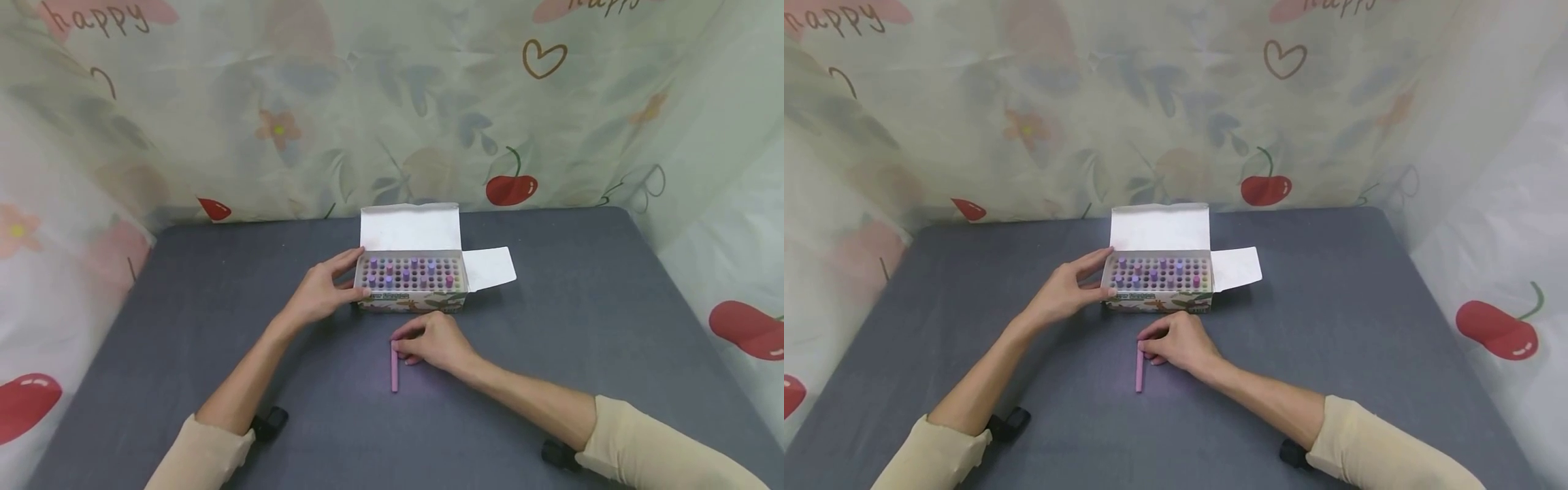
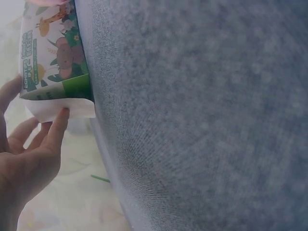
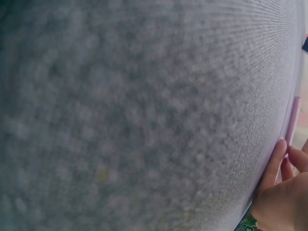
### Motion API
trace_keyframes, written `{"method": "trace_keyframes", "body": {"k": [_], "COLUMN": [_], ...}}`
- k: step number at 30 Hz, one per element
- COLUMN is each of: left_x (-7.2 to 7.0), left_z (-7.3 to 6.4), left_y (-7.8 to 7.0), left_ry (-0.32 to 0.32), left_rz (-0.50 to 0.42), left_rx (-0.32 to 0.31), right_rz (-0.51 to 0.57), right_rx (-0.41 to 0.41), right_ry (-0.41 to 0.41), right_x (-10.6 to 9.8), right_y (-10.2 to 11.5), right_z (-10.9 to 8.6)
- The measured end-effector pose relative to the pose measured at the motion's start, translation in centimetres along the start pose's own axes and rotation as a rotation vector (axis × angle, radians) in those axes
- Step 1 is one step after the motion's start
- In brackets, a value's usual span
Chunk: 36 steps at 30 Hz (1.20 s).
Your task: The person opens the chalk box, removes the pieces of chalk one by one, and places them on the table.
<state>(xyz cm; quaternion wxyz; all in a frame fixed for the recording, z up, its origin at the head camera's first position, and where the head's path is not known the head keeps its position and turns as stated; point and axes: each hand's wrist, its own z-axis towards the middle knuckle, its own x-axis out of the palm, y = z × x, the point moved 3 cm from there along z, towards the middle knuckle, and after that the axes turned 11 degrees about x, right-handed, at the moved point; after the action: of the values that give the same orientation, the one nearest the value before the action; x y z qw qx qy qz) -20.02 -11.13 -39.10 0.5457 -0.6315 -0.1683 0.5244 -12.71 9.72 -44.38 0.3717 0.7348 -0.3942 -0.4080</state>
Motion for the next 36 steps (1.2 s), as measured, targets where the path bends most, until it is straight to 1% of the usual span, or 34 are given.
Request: {"method": "trace_keyframes", "body": {"k": [2,8,16,20,26,33,36], "left_x": [0.1,0.1,0.0,-0.1,-0.1,-0.2,-0.3], "left_z": [0.2,0.1,-0.1,0.0,0.1,0.3,0.3], "left_y": [1.0,1.7,1.6,1.6,1.7,1.3,1.2], "left_ry": [-0.004,-0.011,-0.01,-0.012,-0.016,-0.01,-0.004], "left_rz": [-0.001,-0.003,-0.008,-0.005,0.006,0.121,0.123], "left_rx": [0.002,0.007,0.01,0.002,0.002,-0.006,-0.012], "right_rz": [-0.015,-0.025,0.022,0.0,-0.063,-0.086,-0.104], "right_rx": [-0.003,-0.013,-0.059,-0.11,-0.184,-0.231,-0.253], "right_ry": [-0.006,0.0,0.041,0.049,0.021,-0.023,-0.043], "right_x": [0.0,0.0,-0.6,-1.3,-2.8,-4.8,-5.6], "right_y": [0.0,0.1,-0.2,0.0,1.3,2.9,3.5], "right_z": [0.0,-0.1,-0.2,-0.3,-0.7,-1.3,-1.4]}}
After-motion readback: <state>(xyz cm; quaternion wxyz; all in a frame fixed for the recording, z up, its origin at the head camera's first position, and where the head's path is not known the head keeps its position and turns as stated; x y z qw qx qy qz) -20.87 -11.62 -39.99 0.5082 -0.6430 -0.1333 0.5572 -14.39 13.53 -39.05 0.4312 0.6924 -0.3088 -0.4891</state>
